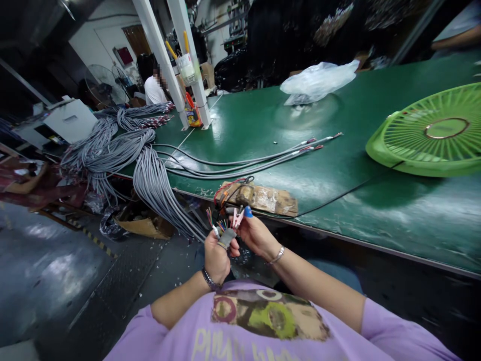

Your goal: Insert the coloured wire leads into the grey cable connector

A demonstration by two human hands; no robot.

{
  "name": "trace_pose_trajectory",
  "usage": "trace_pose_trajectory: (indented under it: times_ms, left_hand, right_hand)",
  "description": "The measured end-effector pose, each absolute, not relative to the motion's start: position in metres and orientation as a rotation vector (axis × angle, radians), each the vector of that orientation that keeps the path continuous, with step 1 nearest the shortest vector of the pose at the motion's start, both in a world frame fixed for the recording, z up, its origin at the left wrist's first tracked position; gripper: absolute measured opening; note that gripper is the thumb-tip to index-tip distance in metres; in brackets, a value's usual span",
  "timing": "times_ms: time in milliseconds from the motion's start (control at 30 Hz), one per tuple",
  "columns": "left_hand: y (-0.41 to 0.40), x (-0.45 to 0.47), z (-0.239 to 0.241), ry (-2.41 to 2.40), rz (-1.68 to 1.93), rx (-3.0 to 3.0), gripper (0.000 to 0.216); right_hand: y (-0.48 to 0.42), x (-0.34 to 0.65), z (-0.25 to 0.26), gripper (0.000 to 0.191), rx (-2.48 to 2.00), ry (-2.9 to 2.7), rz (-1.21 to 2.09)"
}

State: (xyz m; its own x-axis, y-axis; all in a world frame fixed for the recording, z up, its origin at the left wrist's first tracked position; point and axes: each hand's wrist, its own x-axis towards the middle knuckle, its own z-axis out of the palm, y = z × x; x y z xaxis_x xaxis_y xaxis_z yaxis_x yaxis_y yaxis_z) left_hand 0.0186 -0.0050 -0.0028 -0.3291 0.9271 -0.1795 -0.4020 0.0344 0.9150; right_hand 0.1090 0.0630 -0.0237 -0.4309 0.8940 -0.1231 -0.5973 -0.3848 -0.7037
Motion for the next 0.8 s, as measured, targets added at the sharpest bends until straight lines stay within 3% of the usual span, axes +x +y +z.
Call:
trace_pose_trajectory:
  times_ms: [233, 800]
  left_hand:
    - [-0.006, 0.018, -0.009, 1.213, 1.529, 0.618, 0.030]
    - [-0.018, 0.012, -0.010, 1.266, 1.504, 0.597, 0.037]
  right_hand:
    - [0.067, 0.103, -0.020, 0.027, -0.576, -0.422, 2.051]
    - [0.059, 0.118, -0.036, 0.038, -0.585, -0.393, 2.096]
